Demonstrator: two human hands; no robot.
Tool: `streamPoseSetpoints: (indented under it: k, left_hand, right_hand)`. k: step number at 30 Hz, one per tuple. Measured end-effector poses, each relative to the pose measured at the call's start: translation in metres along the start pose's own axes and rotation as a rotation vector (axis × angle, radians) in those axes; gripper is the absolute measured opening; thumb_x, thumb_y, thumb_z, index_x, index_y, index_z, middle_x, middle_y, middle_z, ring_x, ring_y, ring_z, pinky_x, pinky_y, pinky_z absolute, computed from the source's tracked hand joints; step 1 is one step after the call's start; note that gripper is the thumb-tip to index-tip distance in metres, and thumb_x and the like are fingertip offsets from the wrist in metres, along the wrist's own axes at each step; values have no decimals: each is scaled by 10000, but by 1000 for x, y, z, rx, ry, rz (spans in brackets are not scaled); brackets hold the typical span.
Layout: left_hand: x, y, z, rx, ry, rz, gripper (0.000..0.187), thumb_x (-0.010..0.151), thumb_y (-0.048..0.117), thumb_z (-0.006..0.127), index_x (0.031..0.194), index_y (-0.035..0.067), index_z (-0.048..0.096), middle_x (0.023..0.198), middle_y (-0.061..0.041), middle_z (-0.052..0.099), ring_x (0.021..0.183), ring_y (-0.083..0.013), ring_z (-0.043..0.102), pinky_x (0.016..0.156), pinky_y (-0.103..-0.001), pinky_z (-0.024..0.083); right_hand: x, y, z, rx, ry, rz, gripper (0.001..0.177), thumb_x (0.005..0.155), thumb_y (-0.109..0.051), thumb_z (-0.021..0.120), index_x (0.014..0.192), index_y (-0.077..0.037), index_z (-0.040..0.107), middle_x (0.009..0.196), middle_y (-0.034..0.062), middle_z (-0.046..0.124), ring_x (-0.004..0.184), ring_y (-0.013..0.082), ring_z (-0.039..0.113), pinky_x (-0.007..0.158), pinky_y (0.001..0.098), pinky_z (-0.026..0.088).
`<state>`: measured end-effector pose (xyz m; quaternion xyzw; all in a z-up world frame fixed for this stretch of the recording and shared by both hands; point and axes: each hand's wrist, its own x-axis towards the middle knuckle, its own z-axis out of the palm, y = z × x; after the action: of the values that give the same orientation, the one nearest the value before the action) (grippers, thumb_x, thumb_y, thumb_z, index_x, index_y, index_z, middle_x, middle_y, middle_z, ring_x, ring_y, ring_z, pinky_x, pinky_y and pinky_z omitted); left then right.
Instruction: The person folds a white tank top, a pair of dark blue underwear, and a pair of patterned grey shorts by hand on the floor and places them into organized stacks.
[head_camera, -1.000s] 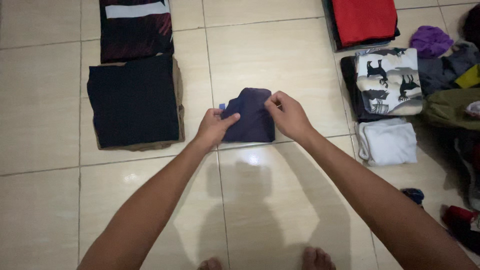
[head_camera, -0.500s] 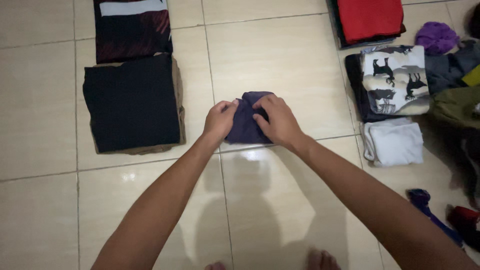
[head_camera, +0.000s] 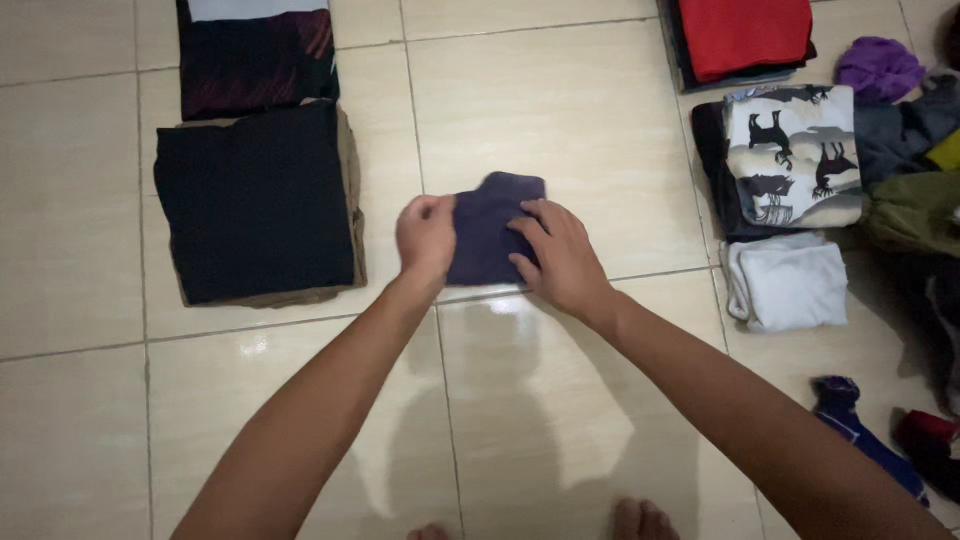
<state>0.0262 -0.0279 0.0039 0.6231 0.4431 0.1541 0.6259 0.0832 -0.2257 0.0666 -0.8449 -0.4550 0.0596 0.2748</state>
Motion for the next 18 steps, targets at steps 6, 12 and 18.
streamPoseSetpoints:
  k: [6,12,18]
  left_hand:
    - [14,-30,-25,89,124,74,234,963,252,663,874,36,661,737,-42,645,683,-136,580,663,-330,492]
    - [-1,-14,-29,470,238,230,290,991,275,649,918,-4,623,898,-157,673,846,-320,642,809,-445,492]
    - [-50,10,-14,815,-242,952,415,1085,291,526,1414,38,530,1445,-192,546,1387,-379,487,1166,-483,377]
  right_hand:
    - [-10,18,9,-73,-92,32,507,876,-169,720,1352,-70,576,1507,196,452,1413,408,387,1164,514,314]
    - [-9,13,10,-107,-156,78,527,895,-171,663,1395,-76,526,1557,213,369,1453,435,310,1180,556,256]
    - [-2,9,18,-145,-155,-2,632,939,-229,594,1526,-87,409,1648,186,296,1528,432,239,1218,573,214]
